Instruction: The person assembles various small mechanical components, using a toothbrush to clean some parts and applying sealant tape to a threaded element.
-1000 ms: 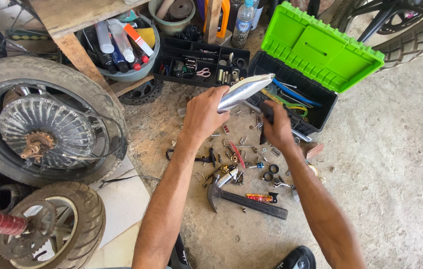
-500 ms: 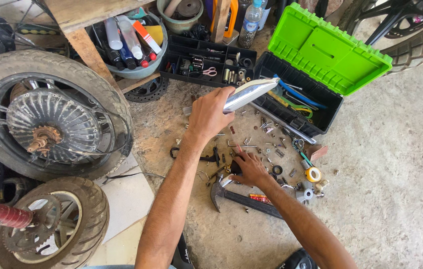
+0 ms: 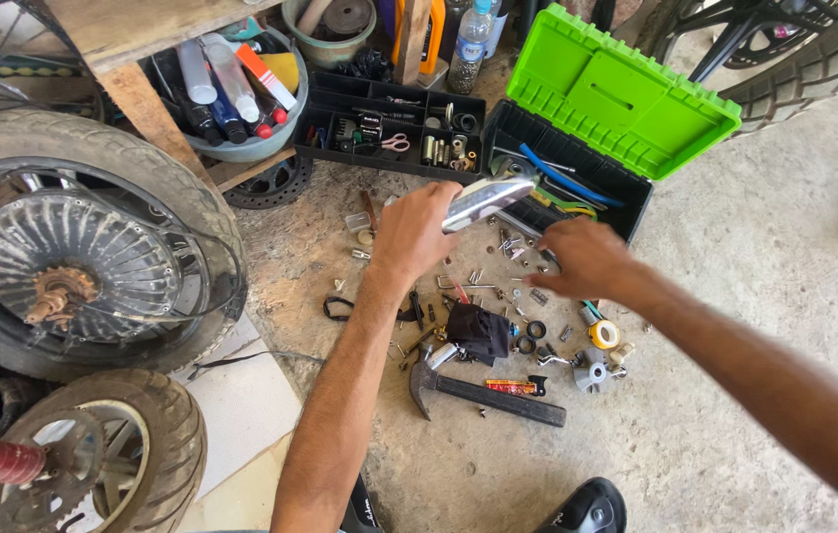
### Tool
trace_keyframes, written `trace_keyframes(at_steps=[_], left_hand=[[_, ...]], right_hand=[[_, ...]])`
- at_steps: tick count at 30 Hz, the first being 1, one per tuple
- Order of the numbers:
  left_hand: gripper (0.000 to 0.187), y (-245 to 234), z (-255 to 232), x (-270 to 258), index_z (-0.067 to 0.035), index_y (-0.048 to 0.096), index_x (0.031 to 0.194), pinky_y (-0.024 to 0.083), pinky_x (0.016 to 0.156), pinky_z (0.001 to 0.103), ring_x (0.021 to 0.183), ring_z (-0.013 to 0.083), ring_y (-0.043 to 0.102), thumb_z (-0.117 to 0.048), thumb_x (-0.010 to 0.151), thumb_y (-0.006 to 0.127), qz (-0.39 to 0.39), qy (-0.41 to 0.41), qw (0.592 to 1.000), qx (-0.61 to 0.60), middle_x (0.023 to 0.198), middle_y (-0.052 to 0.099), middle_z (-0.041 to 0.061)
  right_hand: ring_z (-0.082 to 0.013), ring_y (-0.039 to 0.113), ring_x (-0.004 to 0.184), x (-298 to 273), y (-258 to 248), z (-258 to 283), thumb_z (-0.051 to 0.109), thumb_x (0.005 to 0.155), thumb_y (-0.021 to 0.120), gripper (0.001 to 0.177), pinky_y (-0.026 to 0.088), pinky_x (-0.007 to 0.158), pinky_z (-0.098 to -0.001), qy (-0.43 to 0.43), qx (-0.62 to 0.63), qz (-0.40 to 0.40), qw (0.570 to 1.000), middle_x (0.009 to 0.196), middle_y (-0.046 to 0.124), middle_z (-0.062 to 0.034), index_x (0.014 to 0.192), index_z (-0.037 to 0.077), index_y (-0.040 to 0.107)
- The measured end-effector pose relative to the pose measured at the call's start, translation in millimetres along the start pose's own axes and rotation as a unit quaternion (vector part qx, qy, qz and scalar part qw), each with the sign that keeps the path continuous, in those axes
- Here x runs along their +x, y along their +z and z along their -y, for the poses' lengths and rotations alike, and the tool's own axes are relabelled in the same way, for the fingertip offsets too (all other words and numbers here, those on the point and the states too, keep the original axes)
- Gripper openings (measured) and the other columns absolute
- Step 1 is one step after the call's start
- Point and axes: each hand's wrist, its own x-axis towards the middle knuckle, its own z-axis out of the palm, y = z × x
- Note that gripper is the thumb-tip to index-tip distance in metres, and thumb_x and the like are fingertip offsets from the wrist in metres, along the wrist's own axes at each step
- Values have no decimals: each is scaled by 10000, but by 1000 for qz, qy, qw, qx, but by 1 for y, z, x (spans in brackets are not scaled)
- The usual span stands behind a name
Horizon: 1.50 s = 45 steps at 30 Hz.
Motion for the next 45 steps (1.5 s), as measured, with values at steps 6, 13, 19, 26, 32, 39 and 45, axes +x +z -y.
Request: trace_keyframes(at_steps=[6, 13, 19, 26, 32, 39, 45], left_hand=[[557, 9, -26, 12, -101, 647, 1211, 612, 775, 381, 864, 225, 740, -191, 724, 903, 73, 52, 996, -12, 1070, 753, 115], [601, 18, -61, 16, -127, 694, 1205, 593, 840, 410, 925, 277, 739, -153, 641, 900, 103, 116, 984, -85, 1084, 754, 86], [634, 53, -61, 24, -131, 682, 1256, 580, 835, 443, 963, 295, 705, -145, 656, 887, 171, 95, 978, -67, 1060, 680, 82], [613, 113, -38, 68, -108, 566, 1283, 564, 885, 446, 1019, 276, 689, -163, 760, 879, 164, 123, 978, -43, 1105, 658, 77], [663, 167, -37, 122, -118, 584, 1318, 504, 838, 494, 1095, 297, 592, -249, 746, 893, 129, 154, 980, 12, 1183, 587, 119], [614, 227, -15, 178, -88, 588, 1355, 479, 944, 511, 1163, 298, 547, -154, 805, 853, 157, 146, 976, 21, 1249, 551, 98], [640, 278, 7, 212, -67, 573, 1370, 473, 988, 525, 1199, 313, 538, -128, 797, 853, 157, 161, 974, 32, 1318, 550, 87]], right_hand=[[-377, 557, 1198, -40, -34, -18, 410, 717, 842, 860, 445, 1018, -497, -60, 67, -222, 971, 1337, 599, -203, 1414, 60, 479], [-351, 667, 1094, -47, 21, -40, 282, 799, 808, 702, 554, 918, -468, -115, 130, -287, 942, 1182, 678, -182, 1386, 71, 487], [-299, 734, 870, -30, 79, -65, 275, 910, 743, 500, 611, 743, -427, -105, 181, -240, 948, 1023, 734, -124, 1306, 65, 522], [-342, 712, 915, 0, 110, -114, 235, 935, 708, 566, 595, 817, -458, -142, 178, -361, 904, 1049, 705, -204, 1370, -44, 478], [-327, 708, 935, 44, 136, -170, 213, 974, 699, 520, 584, 803, -445, -87, 258, -326, 905, 1079, 705, -182, 1390, -19, 490], [-347, 700, 1004, 96, 156, -212, 148, 968, 732, 483, 590, 827, -432, -61, 321, -356, 876, 1112, 643, -203, 1371, -8, 517], [-365, 702, 1015, 137, 189, -235, 154, 967, 741, 476, 591, 836, -447, -17, 337, -348, 875, 1124, 645, -203, 1363, -3, 527]])
